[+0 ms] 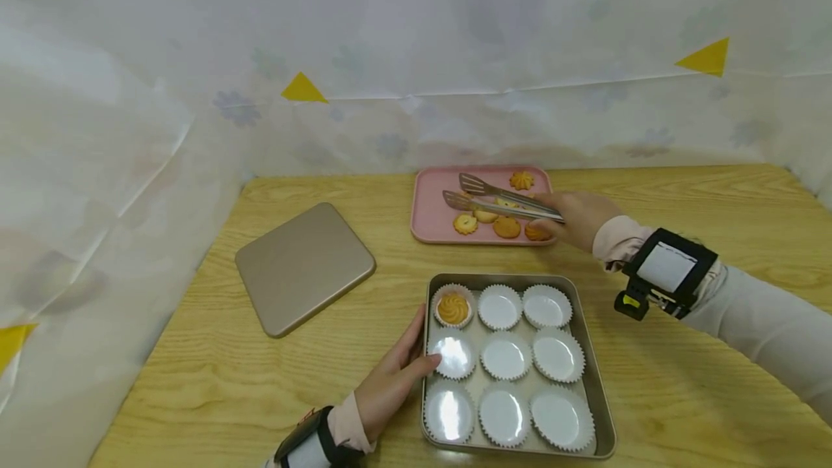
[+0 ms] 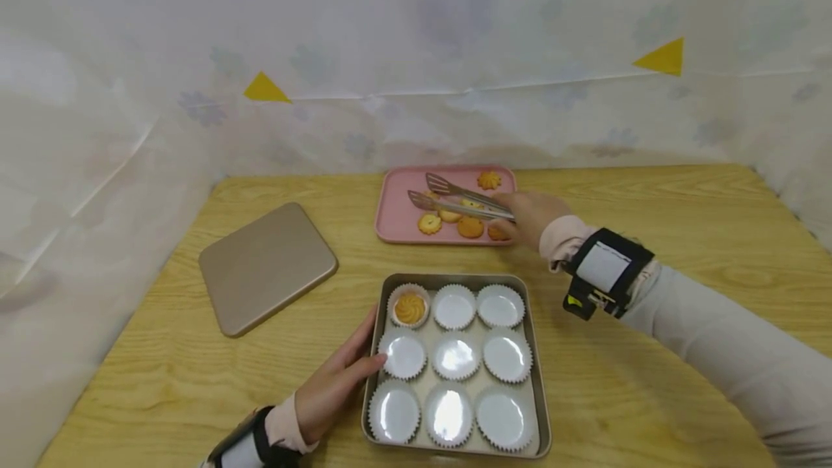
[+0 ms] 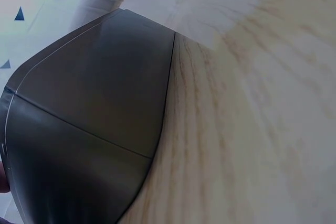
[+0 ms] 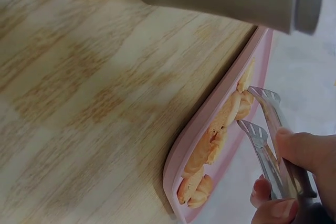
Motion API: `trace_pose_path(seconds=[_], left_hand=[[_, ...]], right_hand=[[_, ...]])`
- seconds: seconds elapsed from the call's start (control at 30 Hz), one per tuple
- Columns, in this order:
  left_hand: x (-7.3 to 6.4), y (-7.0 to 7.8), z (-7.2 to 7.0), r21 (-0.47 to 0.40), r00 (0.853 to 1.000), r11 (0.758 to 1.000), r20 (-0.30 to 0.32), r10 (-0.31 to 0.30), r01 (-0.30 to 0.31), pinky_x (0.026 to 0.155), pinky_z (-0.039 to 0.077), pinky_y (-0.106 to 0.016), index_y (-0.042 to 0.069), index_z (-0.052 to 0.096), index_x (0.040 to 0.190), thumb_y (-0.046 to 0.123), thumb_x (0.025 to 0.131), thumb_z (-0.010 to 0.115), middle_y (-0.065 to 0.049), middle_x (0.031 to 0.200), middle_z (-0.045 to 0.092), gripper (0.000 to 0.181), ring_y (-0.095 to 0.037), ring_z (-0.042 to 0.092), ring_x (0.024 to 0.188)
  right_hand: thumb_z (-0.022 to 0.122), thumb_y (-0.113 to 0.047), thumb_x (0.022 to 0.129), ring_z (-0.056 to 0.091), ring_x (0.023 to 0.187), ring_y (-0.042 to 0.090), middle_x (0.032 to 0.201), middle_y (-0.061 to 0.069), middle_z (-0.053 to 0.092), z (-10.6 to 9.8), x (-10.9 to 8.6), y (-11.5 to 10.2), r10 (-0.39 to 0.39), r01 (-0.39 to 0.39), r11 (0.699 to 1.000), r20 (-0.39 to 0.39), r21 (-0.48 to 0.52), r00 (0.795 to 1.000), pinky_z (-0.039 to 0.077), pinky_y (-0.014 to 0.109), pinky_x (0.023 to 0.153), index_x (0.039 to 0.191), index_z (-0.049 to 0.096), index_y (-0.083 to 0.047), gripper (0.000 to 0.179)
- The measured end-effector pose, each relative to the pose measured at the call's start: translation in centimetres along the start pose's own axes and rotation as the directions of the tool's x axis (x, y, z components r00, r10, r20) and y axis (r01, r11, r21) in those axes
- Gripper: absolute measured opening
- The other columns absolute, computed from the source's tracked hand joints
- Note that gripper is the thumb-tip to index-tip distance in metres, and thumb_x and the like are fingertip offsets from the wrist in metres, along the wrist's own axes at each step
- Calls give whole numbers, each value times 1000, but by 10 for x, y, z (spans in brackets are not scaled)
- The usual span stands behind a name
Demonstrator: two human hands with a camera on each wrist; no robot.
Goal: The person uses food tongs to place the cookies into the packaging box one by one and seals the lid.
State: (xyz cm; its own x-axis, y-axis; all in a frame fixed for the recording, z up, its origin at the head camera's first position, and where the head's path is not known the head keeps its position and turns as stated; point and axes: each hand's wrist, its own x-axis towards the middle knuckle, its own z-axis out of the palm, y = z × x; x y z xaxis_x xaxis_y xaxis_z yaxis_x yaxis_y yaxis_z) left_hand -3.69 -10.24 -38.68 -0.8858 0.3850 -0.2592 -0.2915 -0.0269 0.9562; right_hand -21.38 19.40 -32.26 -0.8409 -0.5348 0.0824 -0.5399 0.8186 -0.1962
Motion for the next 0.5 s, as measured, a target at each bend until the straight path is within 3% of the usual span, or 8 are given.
trace_pose_path(seconds=[0.5], left_hand=[[2, 2, 0, 1, 1000, 1000, -14, -13, 13, 119, -2, -50, 12, 6, 157, 18, 98, 53, -11, 163, -3, 76, -29, -6, 149]], right_hand=[[65, -19, 93, 57, 66, 21, 94, 18, 69, -7, -9, 2, -9, 11, 998, -23, 69, 1000, 48, 39, 60, 125, 60, 6, 41]])
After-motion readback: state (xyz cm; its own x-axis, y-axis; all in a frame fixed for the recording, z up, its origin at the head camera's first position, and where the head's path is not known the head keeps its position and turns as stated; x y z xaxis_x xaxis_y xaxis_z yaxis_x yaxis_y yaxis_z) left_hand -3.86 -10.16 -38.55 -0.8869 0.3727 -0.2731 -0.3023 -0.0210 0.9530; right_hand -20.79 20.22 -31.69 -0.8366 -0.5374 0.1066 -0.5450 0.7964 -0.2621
